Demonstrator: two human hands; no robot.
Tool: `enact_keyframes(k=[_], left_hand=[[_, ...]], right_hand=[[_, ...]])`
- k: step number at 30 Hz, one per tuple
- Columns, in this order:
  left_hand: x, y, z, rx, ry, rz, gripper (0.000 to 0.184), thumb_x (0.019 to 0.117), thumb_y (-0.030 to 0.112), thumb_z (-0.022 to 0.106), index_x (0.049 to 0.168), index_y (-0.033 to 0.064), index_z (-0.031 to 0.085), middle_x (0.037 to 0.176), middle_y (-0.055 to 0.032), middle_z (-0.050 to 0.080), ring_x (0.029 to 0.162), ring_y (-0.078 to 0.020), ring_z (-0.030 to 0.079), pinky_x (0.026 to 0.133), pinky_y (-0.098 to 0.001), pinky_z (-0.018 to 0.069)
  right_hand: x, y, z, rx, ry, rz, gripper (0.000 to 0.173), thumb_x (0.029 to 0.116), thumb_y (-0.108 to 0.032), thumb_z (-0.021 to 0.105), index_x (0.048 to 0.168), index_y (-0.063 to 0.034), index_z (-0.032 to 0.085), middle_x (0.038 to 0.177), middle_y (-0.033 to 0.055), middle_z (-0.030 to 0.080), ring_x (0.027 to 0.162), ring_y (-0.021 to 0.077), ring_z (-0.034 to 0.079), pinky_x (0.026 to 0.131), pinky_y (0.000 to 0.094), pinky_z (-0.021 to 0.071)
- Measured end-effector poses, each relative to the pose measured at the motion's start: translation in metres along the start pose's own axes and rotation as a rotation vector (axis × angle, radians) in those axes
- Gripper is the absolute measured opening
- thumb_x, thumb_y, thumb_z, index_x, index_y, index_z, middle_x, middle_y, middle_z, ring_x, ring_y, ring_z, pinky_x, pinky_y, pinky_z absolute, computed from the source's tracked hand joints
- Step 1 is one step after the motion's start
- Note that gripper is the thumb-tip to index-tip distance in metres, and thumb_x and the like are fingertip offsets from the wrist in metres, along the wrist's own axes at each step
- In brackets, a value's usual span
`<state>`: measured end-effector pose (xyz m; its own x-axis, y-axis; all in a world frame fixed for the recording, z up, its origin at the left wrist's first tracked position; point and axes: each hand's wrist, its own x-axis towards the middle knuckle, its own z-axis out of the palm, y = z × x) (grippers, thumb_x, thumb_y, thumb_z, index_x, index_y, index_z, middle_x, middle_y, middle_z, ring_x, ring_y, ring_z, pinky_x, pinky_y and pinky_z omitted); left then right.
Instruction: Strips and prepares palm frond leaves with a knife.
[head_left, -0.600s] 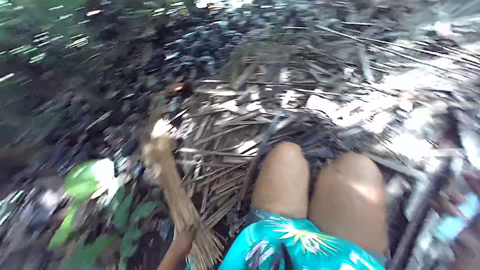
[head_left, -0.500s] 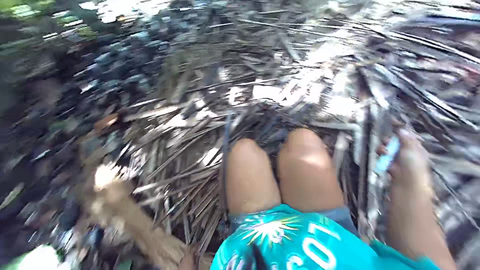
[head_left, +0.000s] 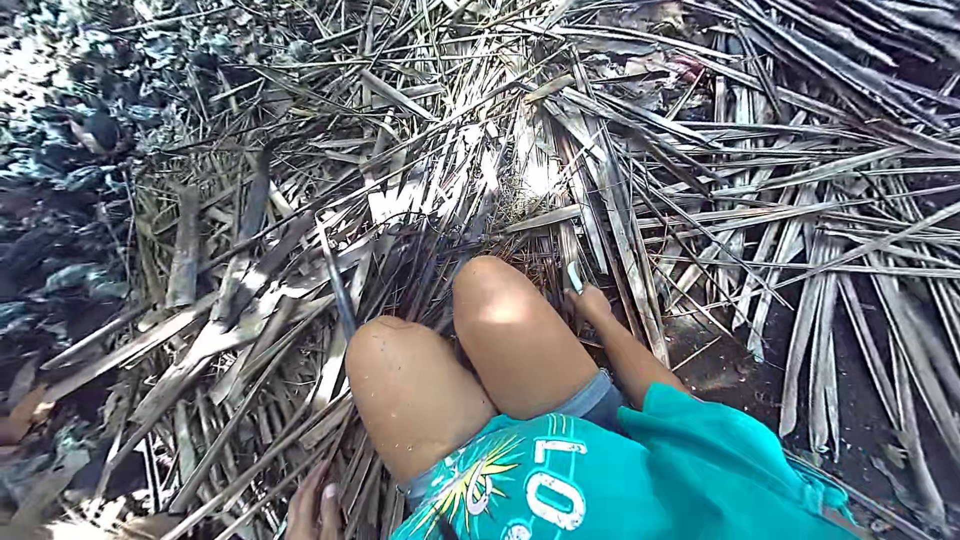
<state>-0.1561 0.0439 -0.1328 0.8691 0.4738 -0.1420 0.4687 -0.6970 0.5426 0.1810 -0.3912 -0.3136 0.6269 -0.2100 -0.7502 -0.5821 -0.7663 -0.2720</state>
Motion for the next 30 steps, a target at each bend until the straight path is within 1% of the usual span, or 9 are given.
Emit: enact_keyframes(k=[3, 7, 10, 12, 15, 20, 24, 27, 30], left_hand=[[0.013, 0.027, -0.005, -0.041, 0.041, 0.048, 0.044, 0.1061, 0.017, 0.041, 0.132, -0.0148, 0.056, 0.136, -0.0351, 0.056, 0.121, -0.0367, 0.062, 0.104, -0.0435, 0.0504], [0.053, 0.079, -0.010, -0.107, 0.078, 0.175, 0.047, 0.1059, 0.023, 0.041, 0.128, -0.0140, 0.059, 0.131, -0.0301, 0.060, 0.111, -0.0235, 0.066, 0.096, -0.0333, 0.0541], [0.092, 0.135, -0.006, -0.225, 0.064, 0.350, 0.049, 0.1065, 0.026, 0.042, 0.125, -0.0145, 0.061, 0.125, -0.0249, 0.064, 0.109, -0.0168, 0.067, 0.096, -0.0303, 0.0549], [0.115, 0.175, 0.005, -0.328, 0.014, 0.490, 0.050, 0.1077, 0.030, 0.042, 0.123, -0.0123, 0.063, 0.122, -0.0194, 0.067, 0.109, -0.0141, 0.067, 0.097, -0.0320, 0.0551], [0.134, 0.229, 0.028, -0.419, -0.149, 0.675, 0.047, 0.1096, 0.037, 0.042, 0.123, 0.0000, 0.067, 0.124, -0.0088, 0.069, 0.114, -0.0114, 0.066, 0.101, -0.0340, 0.0545], [0.138, 0.284, 0.048, -0.470, -0.380, 0.908, 0.032, 0.1071, 0.015, 0.047, 0.120, -0.0044, 0.068, 0.119, -0.0155, 0.071, 0.113, -0.0165, 0.067, 0.100, -0.0321, 0.0535], [0.155, 0.305, 0.054, -0.381, -0.439, 0.701, 0.029, 0.1044, 0.015, 0.052, 0.122, 0.0006, 0.070, 0.117, -0.0126, 0.071, 0.105, -0.0184, 0.069, 0.096, -0.0383, 0.0548], [0.174, 0.334, 0.072, -0.312, -0.613, 0.488, 0.030, 0.1066, 0.015, 0.052, 0.131, 0.0031, 0.064, 0.130, -0.0144, 0.065, 0.112, -0.0226, 0.067, 0.099, -0.0420, 0.0536], [0.194, 0.368, 0.114, -0.236, -0.757, 0.364, 0.036, 0.1091, 0.020, 0.049, 0.137, -0.0011, 0.060, 0.134, -0.0214, 0.063, 0.123, -0.0326, 0.062, 0.107, -0.0502, 0.0459]], right_hand=[[0.004, -0.006, 0.013, -0.151, 0.007, 0.018, 0.066, 0.1017, -0.038, 0.058, 0.151, 0.0011, 0.040, 0.146, 0.0275, 0.051, 0.131, 0.0426, 0.054, 0.107, 0.0588, 0.0433], [0.005, -0.006, -0.001, -0.121, 0.082, -0.007, 0.047, 0.1030, -0.024, 0.054, 0.143, 0.0009, 0.052, 0.144, 0.0271, 0.053, 0.128, 0.0433, 0.057, 0.103, 0.0624, 0.0446], [0.008, -0.003, -0.012, -0.087, 0.053, -0.040, 0.049, 0.1043, -0.033, 0.053, 0.139, 0.0005, 0.055, 0.141, 0.0257, 0.056, 0.130, 0.0400, 0.056, 0.104, 0.0599, 0.0446], [0.009, -0.004, -0.006, -0.064, 0.042, -0.048, 0.061, 0.1026, -0.045, 0.057, 0.143, 0.0007, 0.051, 0.139, 0.0266, 0.057, 0.130, 0.0402, 0.057, 0.105, 0.0582, 0.0450], [0.016, -0.003, 0.016, -0.083, 0.064, -0.056, 0.065, 0.0996, -0.033, 0.063, 0.151, 0.0005, 0.041, 0.144, 0.0297, 0.051, 0.129, 0.0451, 0.056, 0.105, 0.0613, 0.0451], [0.009, -0.013, 0.013, -0.048, 0.068, -0.027, 0.055, 0.0990, -0.025, 0.061, 0.147, -0.0010, 0.048, 0.140, 0.0250, 0.057, 0.130, 0.0399, 0.057, 0.105, 0.0581, 0.0461], [-0.029, -0.018, -0.034, 0.213, 0.055, -0.176, 0.047, 0.0996, -0.021, 0.065, 0.134, 0.0092, 0.055, 0.126, 0.0340, 0.060, 0.117, 0.0453, 0.061, 0.102, 0.0595, 0.0456], [-0.087, -0.026, -0.072, 0.410, 0.132, -0.309, 0.036, 0.1011, -0.015, 0.060, 0.129, 0.0066, 0.057, 0.100, 0.0229, 0.062, 0.073, 0.0260, 0.059, 0.069, 0.0443, 0.0519], [-0.143, -0.042, -0.098, 0.456, 0.233, -0.428, 0.034, 0.1015, -0.016, 0.060, 0.127, 0.0064, 0.059, 0.098, 0.0194, 0.062, 0.069, 0.0201, 0.057, 0.067, 0.0406, 0.0507]])
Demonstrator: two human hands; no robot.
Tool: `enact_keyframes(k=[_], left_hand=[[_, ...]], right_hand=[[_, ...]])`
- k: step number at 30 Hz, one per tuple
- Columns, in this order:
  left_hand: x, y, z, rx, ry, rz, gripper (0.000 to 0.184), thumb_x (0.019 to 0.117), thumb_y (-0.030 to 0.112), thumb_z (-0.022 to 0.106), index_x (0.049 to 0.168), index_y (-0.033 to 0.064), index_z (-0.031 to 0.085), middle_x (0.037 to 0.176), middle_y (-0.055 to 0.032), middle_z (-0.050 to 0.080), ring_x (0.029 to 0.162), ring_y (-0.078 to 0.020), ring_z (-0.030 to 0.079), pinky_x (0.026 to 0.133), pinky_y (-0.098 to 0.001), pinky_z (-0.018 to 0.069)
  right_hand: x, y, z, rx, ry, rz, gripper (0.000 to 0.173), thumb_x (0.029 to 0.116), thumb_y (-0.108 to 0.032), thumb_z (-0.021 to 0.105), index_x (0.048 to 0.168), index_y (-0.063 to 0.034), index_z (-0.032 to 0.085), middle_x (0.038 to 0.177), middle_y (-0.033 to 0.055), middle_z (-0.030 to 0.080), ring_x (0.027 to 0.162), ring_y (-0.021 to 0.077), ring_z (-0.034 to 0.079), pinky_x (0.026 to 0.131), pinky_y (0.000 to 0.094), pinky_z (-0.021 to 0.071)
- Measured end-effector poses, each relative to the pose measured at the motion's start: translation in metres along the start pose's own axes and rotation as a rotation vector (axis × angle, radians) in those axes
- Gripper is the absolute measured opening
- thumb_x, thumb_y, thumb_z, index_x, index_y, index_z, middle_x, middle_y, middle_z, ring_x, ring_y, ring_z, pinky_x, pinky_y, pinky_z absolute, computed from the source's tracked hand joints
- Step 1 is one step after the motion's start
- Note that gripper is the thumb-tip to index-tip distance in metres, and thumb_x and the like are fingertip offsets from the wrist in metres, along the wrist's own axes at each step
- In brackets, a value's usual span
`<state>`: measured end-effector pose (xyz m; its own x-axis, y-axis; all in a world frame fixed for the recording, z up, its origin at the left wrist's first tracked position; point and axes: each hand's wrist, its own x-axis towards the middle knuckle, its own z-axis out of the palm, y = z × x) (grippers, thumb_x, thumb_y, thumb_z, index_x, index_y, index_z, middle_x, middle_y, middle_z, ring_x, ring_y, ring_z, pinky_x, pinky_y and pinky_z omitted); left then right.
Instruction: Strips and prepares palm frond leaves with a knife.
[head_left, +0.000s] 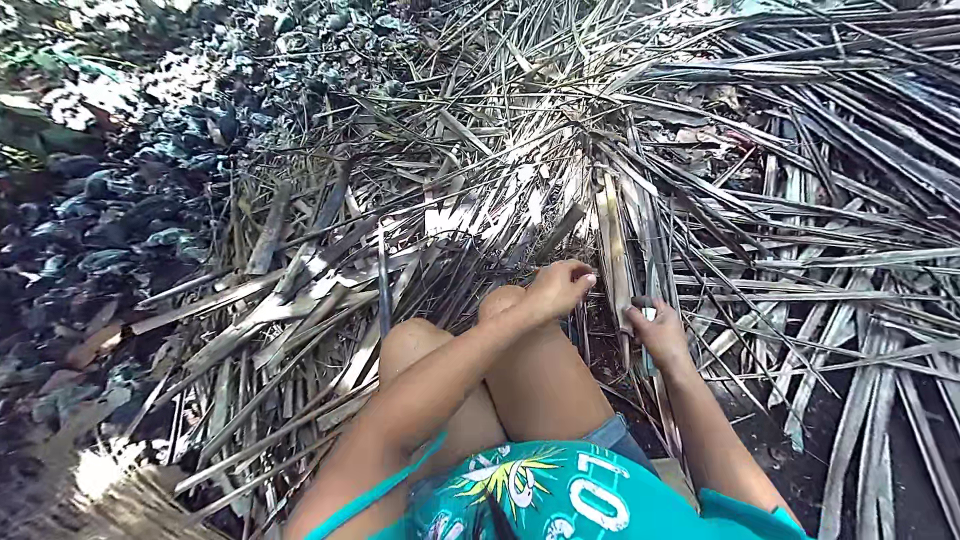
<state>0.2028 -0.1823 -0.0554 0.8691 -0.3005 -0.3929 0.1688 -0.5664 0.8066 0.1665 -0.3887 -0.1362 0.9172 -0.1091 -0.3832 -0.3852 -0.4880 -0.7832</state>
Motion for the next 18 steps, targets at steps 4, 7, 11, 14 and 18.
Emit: enact_keyframes(k=[4, 7, 11, 14, 18], left_hand=[[0.055, 0.000, 0.032, -0.122, -0.021, -0.173, 0.059, 0.1039, 0.037, 0.060, 0.144, -0.0042, 0.049, 0.129, -0.0274, 0.063, 0.111, -0.0374, 0.066, 0.097, -0.0526, 0.0525], [0.066, -0.002, 0.037, -0.069, -0.048, -0.267, 0.069, 0.0964, 0.032, 0.072, 0.147, -0.0055, 0.045, 0.128, -0.0306, 0.062, 0.115, -0.0412, 0.064, 0.101, -0.0553, 0.0498], [0.075, -0.023, 0.037, -0.245, -0.047, -0.384, 0.049, 0.1031, 0.035, 0.059, 0.129, -0.0070, 0.059, 0.119, -0.0260, 0.064, 0.104, -0.0336, 0.065, 0.092, -0.0498, 0.0526], [0.077, -0.034, 0.043, -0.342, -0.008, -0.415, 0.052, 0.1073, 0.039, 0.048, 0.127, -0.0069, 0.060, 0.124, -0.0282, 0.062, 0.113, -0.0383, 0.062, 0.097, -0.0560, 0.0493], [0.063, -0.016, 0.035, -0.318, 0.072, -0.486, 0.041, 0.1103, 0.029, 0.040, 0.122, -0.0041, 0.060, 0.115, -0.0231, 0.062, 0.099, -0.0322, 0.061, 0.086, -0.0512, 0.0500]], right_hand=[[-0.042, -0.030, 0.003, -0.104, 0.058, -0.195, 0.032, 0.0964, -0.020, 0.063, 0.114, 0.0068, 0.065, 0.090, 0.0193, 0.066, 0.079, 0.0276, 0.063, 0.076, 0.0502, 0.0505], [-0.051, -0.023, 0.014, -0.023, 0.069, -0.239, 0.031, 0.0973, -0.023, 0.062, 0.110, 0.0041, 0.065, 0.084, 0.0117, 0.064, 0.072, 0.0173, 0.059, 0.070, 0.0394, 0.0499], [-0.042, -0.005, 0.025, 0.227, 0.038, -0.193, 0.042, 0.1015, -0.025, 0.058, 0.134, 0.0018, 0.056, 0.094, 0.0088, 0.062, 0.061, 0.0075, 0.054, 0.056, 0.0263, 0.0480], [-0.025, -0.004, 0.028, 0.480, -0.060, -0.013, 0.052, 0.1025, -0.012, 0.058, 0.149, 0.0008, 0.037, 0.086, 0.0054, 0.058, 0.052, 0.0050, 0.046, 0.048, 0.0207, 0.0422], [-0.011, -0.004, 0.025, 0.623, -0.176, 0.041, 0.044, 0.0977, 0.006, 0.054, 0.141, 0.0037, 0.048, 0.070, 0.0002, 0.058, 0.045, 0.0016, 0.045, 0.042, 0.0154, 0.0387]])
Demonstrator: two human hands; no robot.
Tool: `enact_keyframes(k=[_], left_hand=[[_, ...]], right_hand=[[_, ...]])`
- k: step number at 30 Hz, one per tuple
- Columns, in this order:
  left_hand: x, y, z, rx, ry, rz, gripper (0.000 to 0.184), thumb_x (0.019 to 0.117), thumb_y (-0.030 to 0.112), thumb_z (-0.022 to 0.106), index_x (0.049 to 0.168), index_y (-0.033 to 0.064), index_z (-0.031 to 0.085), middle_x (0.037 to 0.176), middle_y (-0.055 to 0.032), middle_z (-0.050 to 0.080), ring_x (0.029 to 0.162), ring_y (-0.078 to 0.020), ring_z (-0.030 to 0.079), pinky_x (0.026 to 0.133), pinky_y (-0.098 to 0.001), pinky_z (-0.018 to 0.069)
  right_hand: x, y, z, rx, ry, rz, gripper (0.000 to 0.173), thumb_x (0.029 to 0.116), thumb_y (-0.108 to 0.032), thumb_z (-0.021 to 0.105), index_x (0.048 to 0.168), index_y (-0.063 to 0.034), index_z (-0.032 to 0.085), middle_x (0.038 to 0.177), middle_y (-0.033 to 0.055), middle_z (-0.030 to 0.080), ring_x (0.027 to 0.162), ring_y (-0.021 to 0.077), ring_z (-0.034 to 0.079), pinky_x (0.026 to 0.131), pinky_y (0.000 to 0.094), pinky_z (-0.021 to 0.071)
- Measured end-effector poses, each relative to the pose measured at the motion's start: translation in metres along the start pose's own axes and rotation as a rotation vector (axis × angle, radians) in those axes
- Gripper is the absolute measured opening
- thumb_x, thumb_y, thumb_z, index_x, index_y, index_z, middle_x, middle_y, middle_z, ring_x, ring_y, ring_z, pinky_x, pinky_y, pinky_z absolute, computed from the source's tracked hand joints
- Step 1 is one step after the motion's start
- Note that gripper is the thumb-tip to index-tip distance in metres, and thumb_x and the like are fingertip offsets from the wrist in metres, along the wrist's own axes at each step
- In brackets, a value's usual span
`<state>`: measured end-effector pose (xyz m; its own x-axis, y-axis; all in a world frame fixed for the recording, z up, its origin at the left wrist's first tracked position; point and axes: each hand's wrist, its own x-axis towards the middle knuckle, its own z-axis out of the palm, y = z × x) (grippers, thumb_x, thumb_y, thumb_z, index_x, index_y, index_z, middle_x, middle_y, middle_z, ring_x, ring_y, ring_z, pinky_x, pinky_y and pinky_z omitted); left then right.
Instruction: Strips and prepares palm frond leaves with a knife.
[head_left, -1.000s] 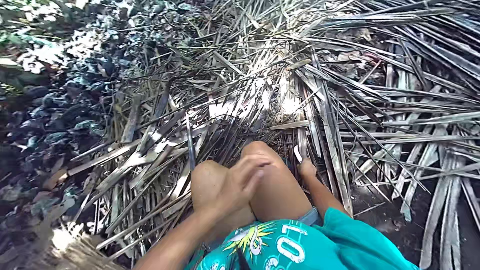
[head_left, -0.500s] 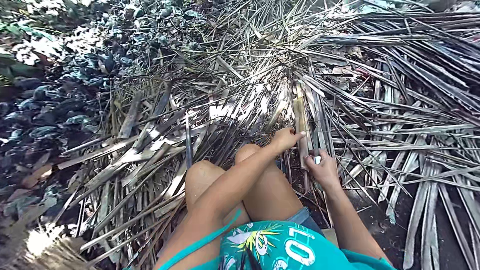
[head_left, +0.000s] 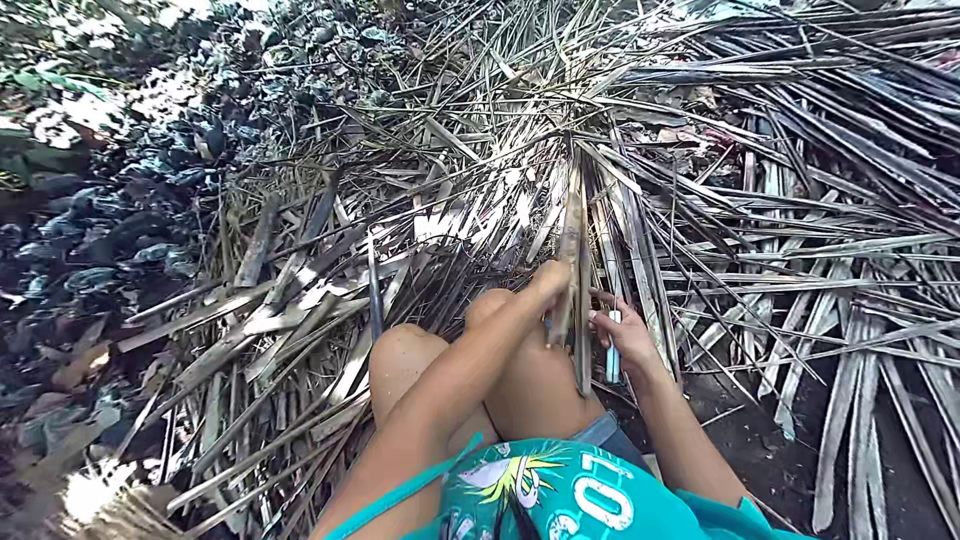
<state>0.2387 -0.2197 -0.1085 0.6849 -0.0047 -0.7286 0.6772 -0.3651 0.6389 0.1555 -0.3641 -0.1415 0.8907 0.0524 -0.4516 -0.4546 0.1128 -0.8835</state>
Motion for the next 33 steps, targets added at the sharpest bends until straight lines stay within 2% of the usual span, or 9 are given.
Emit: enact_keyframes(k=[5, 10, 13, 19, 21, 24, 27, 31, 33], left_hand=[[-0.029, 0.005, -0.100, 0.476, 0.142, 0.154, 0.049, 0.1126, 0.031, 0.035, 0.147, -0.0032, 0.043, 0.132, -0.0314, 0.058, 0.121, -0.0438, 0.059, 0.102, -0.0597, 0.0454], [-0.090, -0.014, -0.242, 1.082, 0.575, 0.052, 0.038, 0.1044, 0.015, 0.054, 0.139, -0.0004, 0.052, 0.115, -0.0387, 0.063, 0.107, -0.0617, 0.061, 0.081, -0.0771, 0.0457], [-0.139, -0.041, -0.301, 1.035, 0.798, 0.084, 0.036, 0.1112, 0.019, 0.039, 0.132, -0.0073, 0.052, 0.116, -0.0413, 0.060, 0.107, -0.0643, 0.059, 0.082, -0.0789, 0.0447], [-0.205, -0.083, -0.333, 0.555, 1.152, 0.319, 0.047, 0.1131, 0.025, 0.029, 0.136, -0.0090, 0.051, 0.116, -0.0417, 0.061, 0.109, -0.0592, 0.061, 0.093, -0.0745, 0.0427], [-0.209, -0.092, -0.339, 0.342, 1.249, 0.416, 0.048, 0.1120, 0.025, 0.028, 0.136, -0.0102, 0.051, 0.116, -0.0348, 0.063, 0.103, -0.0450, 0.066, 0.092, -0.0611, 0.0502], [-0.211, -0.100, -0.348, -0.194, 1.387, 0.637, 0.036, 0.1132, 0.023, 0.027, 0.127, -0.0026, 0.049, 0.093, -0.0052, 0.057, 0.072, -0.0083, 0.062, 0.069, -0.0262, 0.0556], [-0.222, -0.099, -0.352, -0.595, 1.425, 0.782, 0.026, 0.1142, 0.022, 0.025, 0.120, 0.0050, 0.044, 0.083, 0.0014, 0.055, 0.066, -0.0055, 0.060, 0.062, -0.0228, 0.0543], [-0.226, -0.095, -0.344, -0.509, 1.421, 0.791, 0.036, 0.1136, 0.019, 0.022, 0.136, -0.0034, 0.039, 0.088, -0.0019, 0.055, 0.069, -0.0070, 0.060, 0.066, -0.0253, 0.0550], [-0.223, -0.089, -0.342, -0.589, 1.403, 0.823, 0.035, 0.1140, 0.019, 0.020, 0.136, -0.0028, 0.037, 0.087, -0.0021, 0.053, 0.067, -0.0070, 0.058, 0.065, -0.0242, 0.0541]], right_hand=[[0.008, 0.013, -0.022, -0.435, 0.065, -0.024, 0.047, 0.1059, -0.022, 0.054, 0.147, -0.0017, 0.043, 0.081, 0.0059, 0.053, 0.055, 0.0094, 0.046, 0.051, 0.0272, 0.0430], [-0.004, 0.010, -0.016, -0.731, -0.003, -0.023, 0.055, 0.1103, -0.032, 0.040, 0.156, -0.0033, 0.033, 0.122, 0.0257, 0.061, 0.096, 0.0341, 0.063, 0.087, 0.0531, 0.0495], [-0.011, -0.010, 0.004, -0.891, -0.093, -0.085, 0.055, 0.1106, -0.027, 0.037, 0.159, -0.0031, 0.029, 0.149, 0.0265, 0.049, 0.132, 0.0405, 0.054, 0.111, 0.0578, 0.0389], [-0.002, -0.074, 0.078, -1.047, -0.292, -0.282, 0.051, 0.1097, -0.021, 0.045, 0.158, -0.0063, 0.036, 0.128, 0.0299, 0.062, 0.114, 0.0472, 0.062, 0.100, 0.0650, 0.0432], [-0.009, -0.099, 0.113, -0.975, -0.321, -0.453, 0.051, 0.1093, -0.018, 0.046, 0.158, -0.0059, 0.037, 0.130, 0.0288, 0.062, 0.113, 0.0466, 0.063, 0.098, 0.0658, 0.0453], [-0.026, -0.130, 0.166, -0.889, -0.383, -0.675, 0.052, 0.1092, -0.019, 0.045, 0.159, -0.0073, 0.034, 0.130, 0.0256, 0.063, 0.109, 0.0421, 0.066, 0.094, 0.0626, 0.0489], [-0.039, -0.138, 0.214, -0.829, -0.465, -0.855, 0.053, 0.1075, -0.018, 0.047, 0.158, -0.0086, 0.036, 0.125, 0.0235, 0.066, 0.099, 0.0404, 0.069, 0.085, 0.0617, 0.0527], [-0.045, -0.126, 0.271, -0.651, -0.433, -1.082, 0.052, 0.1064, -0.016, 0.048, 0.157, -0.0039, 0.038, 0.127, 0.0215, 0.066, 0.099, 0.0365, 0.070, 0.083, 0.0575, 0.0536], [-0.033, -0.095, 0.301, -0.724, -0.423, -1.113, 0.051, 0.1051, -0.013, 0.048, 0.154, -0.0012, 0.041, 0.116, 0.0250, 0.068, 0.096, 0.0409, 0.069, 0.081, 0.0604, 0.0523]])
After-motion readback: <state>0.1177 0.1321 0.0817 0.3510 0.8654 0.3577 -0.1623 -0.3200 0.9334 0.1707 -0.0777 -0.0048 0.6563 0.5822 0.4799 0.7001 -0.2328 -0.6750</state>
